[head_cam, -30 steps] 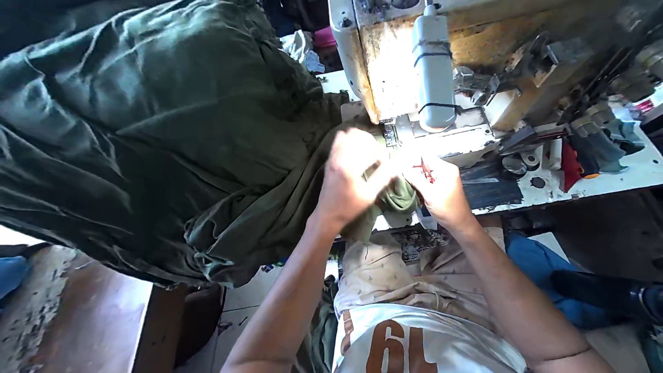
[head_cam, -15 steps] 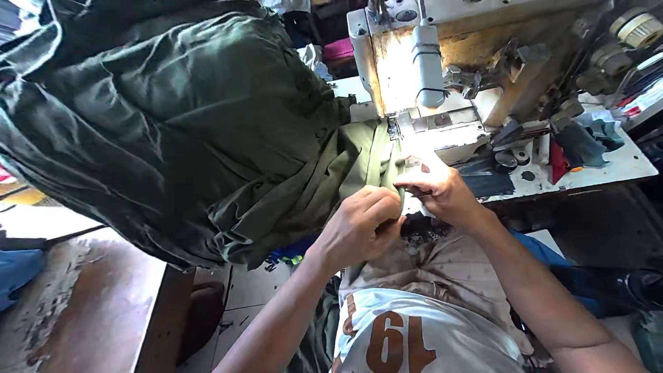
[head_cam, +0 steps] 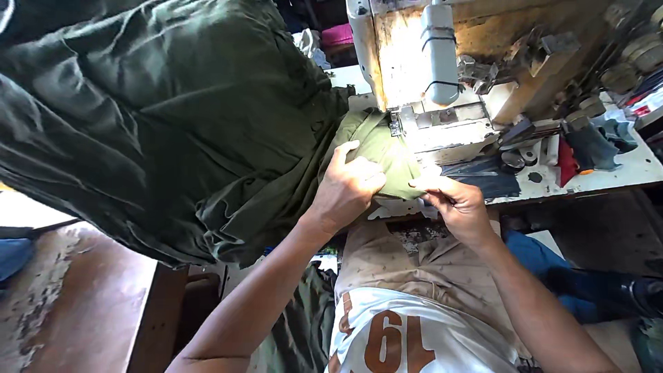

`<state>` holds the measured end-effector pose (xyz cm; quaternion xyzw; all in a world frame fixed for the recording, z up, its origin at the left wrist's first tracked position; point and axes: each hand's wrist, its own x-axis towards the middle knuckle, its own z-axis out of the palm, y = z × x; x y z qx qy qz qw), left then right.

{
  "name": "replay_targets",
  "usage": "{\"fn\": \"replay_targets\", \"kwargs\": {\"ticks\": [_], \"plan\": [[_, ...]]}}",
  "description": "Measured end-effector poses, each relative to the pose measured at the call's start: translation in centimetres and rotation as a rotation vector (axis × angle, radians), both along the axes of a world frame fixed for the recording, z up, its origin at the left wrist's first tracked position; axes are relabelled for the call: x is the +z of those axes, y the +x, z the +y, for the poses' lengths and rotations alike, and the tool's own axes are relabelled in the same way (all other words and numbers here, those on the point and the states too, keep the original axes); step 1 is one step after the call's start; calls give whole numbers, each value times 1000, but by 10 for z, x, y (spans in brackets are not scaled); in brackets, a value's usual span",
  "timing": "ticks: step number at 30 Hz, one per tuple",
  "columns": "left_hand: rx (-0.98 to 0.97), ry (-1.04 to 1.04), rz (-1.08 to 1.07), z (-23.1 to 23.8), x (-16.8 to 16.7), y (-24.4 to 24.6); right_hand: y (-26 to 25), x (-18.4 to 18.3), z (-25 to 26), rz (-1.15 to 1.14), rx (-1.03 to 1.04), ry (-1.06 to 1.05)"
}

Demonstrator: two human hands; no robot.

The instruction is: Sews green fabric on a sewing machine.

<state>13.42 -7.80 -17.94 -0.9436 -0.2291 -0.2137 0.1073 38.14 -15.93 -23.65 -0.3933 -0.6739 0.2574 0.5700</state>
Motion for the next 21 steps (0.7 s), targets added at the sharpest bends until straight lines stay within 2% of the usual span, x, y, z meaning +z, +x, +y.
{"fn": "replay_targets", "kwargs": {"ticks": [6,9,12,16,21], "plan": [[-15,-120,91,5,6,-3,-6,0,-1,73,-19,-54],[43,-72,143,7,-7,1,-6,1,-2,111,-17,-81],[73,-5,78,9,-18,-1,-5,0,-2,103,-9,-93],[63,4,-3,4,-3,1,-5,0,-3,117,-21,-93],[48,4,14,13,6,4,-5,2,2,145,-42,-108]]}}
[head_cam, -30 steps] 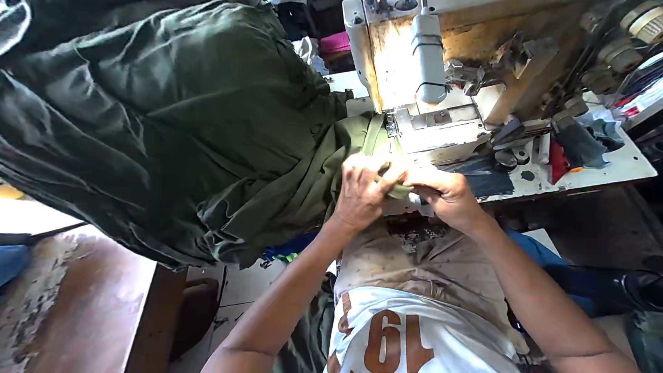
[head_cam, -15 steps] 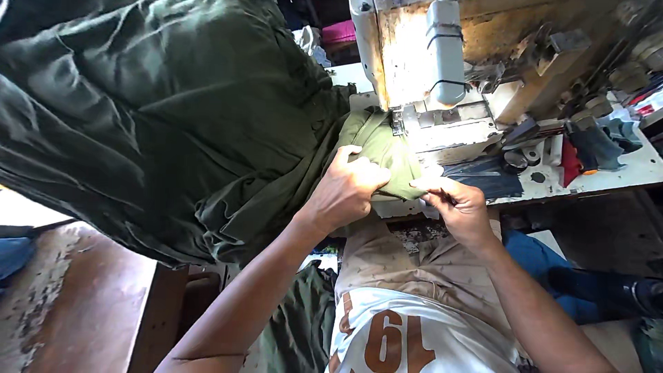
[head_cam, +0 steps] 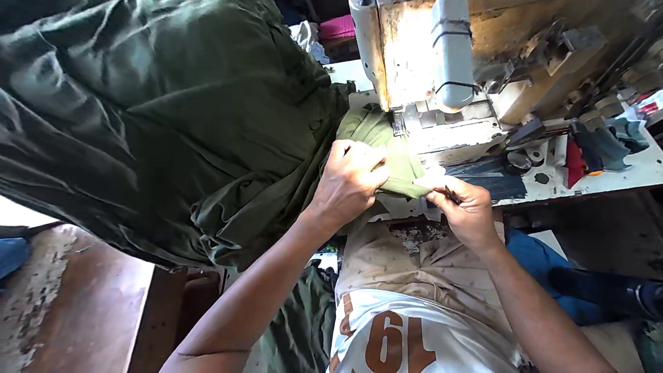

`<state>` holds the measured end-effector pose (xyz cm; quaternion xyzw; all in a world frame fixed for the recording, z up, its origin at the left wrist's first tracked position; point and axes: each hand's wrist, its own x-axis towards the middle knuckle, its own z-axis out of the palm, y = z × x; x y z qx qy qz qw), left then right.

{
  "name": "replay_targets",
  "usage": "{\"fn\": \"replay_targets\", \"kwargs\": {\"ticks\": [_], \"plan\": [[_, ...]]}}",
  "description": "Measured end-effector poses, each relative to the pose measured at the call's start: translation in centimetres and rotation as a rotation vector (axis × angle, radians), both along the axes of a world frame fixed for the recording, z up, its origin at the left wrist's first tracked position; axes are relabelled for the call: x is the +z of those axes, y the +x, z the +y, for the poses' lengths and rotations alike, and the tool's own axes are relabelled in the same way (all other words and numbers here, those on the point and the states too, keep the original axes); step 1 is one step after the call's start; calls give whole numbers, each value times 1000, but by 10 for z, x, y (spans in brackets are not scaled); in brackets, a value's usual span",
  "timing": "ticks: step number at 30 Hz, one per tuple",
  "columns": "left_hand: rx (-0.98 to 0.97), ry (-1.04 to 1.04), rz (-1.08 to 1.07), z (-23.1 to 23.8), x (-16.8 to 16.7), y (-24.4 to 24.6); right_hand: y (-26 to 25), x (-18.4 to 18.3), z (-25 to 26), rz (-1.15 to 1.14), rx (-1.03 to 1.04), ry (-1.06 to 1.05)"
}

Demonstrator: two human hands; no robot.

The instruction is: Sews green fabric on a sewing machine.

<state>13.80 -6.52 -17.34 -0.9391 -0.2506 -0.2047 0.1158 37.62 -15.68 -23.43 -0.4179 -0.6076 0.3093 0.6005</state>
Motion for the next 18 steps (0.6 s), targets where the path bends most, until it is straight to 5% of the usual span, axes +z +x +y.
{"fn": "replay_targets", "kwargs": {"ticks": [12,18], "plan": [[14,41,11,51,10,-7,-7,8,44,-30,-23,47],[-59,-248,94,48,42,-21,-8,5,56,-62,-68,75]]}}
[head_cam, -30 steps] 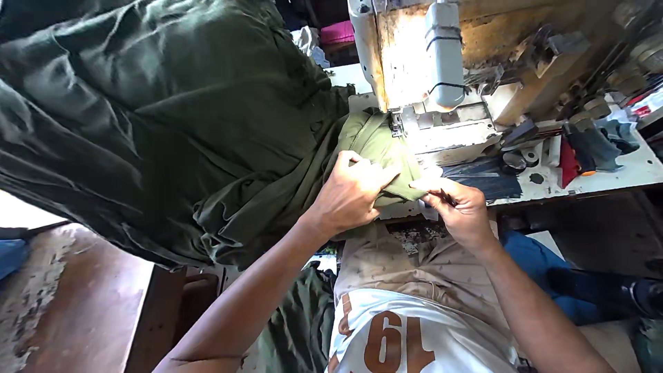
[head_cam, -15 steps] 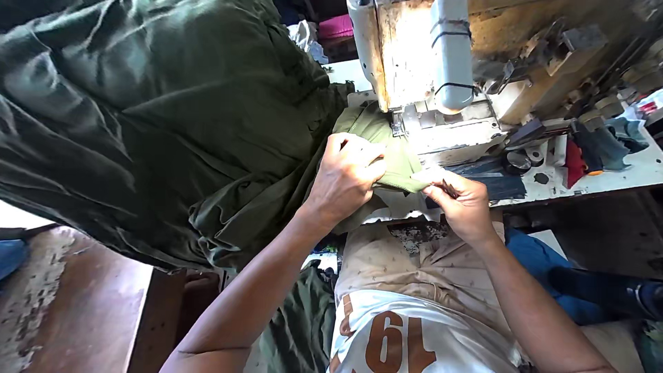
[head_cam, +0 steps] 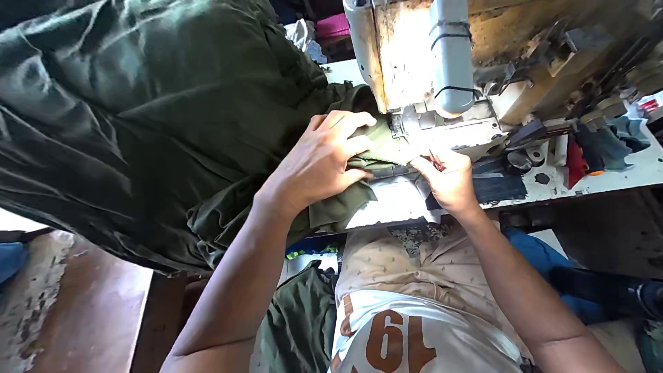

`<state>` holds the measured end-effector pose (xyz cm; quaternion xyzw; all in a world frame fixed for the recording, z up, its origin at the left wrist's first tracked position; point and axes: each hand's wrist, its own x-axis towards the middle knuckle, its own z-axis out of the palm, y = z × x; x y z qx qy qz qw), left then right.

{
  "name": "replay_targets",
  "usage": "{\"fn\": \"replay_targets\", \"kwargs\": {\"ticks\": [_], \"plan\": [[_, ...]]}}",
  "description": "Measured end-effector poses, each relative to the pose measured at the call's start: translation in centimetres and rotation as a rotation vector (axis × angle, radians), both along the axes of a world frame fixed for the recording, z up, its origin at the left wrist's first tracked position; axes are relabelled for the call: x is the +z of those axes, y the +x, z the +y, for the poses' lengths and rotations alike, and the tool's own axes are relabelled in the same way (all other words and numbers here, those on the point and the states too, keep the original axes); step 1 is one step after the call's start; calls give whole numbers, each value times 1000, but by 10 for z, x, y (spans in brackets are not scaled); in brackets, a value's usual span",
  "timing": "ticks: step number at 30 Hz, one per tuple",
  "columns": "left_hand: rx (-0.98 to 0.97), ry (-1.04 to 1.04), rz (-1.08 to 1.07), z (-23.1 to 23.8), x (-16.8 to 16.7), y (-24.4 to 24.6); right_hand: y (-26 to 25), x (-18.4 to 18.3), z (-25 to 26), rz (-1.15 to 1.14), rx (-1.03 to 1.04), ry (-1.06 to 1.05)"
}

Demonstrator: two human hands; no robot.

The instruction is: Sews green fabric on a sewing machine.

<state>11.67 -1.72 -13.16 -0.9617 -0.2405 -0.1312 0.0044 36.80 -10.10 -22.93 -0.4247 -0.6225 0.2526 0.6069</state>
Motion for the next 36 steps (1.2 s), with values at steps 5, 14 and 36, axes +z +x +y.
{"fn": "replay_targets", "kwargs": {"ticks": [5,14,36], "plan": [[-65,-109,-229,-45,10,3,9,7,1,-224,93,43],[2,26,-435,-56,-44,37,8,15,-26,-404,151,136],[94,307,-258,-35,-65,35,-2,-3,-51,-21,-38,-33]]}}
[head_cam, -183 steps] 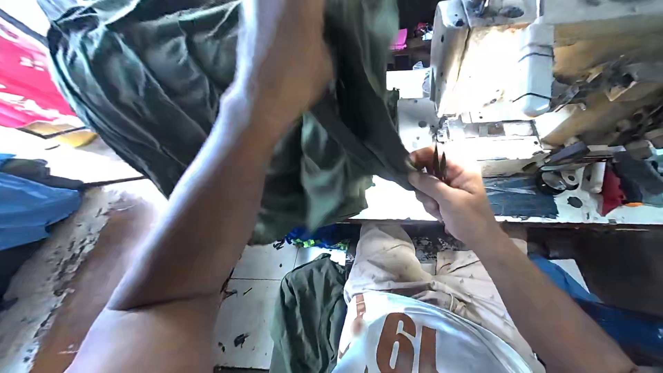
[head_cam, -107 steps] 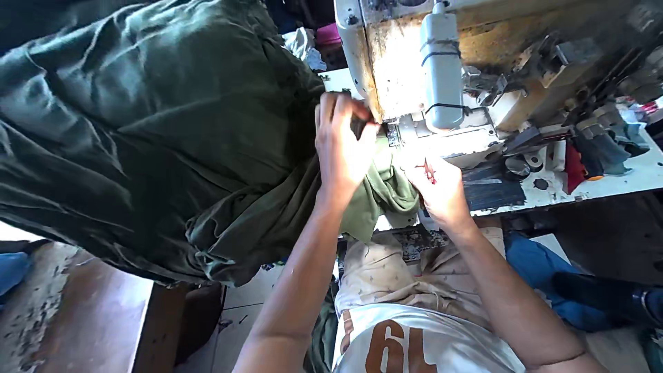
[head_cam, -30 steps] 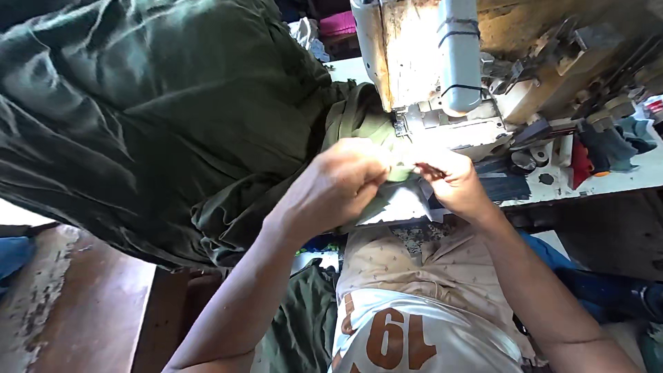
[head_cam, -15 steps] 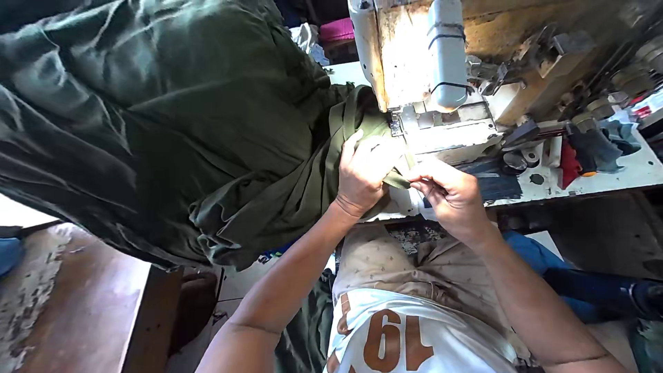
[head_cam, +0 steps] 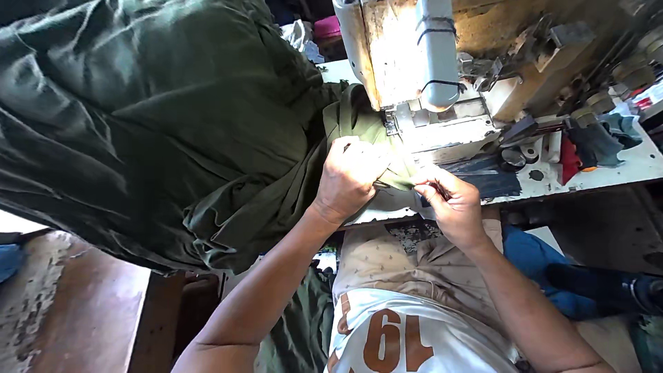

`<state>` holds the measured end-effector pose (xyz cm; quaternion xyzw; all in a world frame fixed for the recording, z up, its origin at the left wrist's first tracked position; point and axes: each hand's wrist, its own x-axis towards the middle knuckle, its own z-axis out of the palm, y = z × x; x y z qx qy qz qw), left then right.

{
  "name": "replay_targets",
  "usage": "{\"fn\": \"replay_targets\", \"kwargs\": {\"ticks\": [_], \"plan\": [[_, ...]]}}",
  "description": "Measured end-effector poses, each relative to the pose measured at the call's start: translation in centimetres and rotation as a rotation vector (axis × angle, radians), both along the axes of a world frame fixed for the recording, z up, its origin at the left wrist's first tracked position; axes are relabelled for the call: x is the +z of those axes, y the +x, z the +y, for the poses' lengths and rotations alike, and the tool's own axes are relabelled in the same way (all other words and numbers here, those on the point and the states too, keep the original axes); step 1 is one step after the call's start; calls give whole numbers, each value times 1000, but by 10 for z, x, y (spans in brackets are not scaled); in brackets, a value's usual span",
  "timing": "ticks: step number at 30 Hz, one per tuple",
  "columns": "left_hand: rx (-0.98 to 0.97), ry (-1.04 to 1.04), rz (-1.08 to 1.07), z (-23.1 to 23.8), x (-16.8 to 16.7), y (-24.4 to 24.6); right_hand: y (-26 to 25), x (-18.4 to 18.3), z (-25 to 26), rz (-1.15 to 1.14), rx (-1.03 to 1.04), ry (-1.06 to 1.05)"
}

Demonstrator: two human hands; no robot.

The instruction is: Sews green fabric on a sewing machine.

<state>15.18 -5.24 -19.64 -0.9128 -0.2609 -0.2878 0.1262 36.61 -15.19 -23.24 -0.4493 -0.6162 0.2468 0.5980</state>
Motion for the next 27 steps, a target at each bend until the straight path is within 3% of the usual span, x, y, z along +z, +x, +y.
{"fn": "replay_targets", "kwargs": {"ticks": [20,27], "plan": [[-15,-37,35,64,14,-8,-14,9,44,-25,-93,-15],[-104,-155,-12,56,24,-7,-18,8,48,-39,-144,-20]]}}
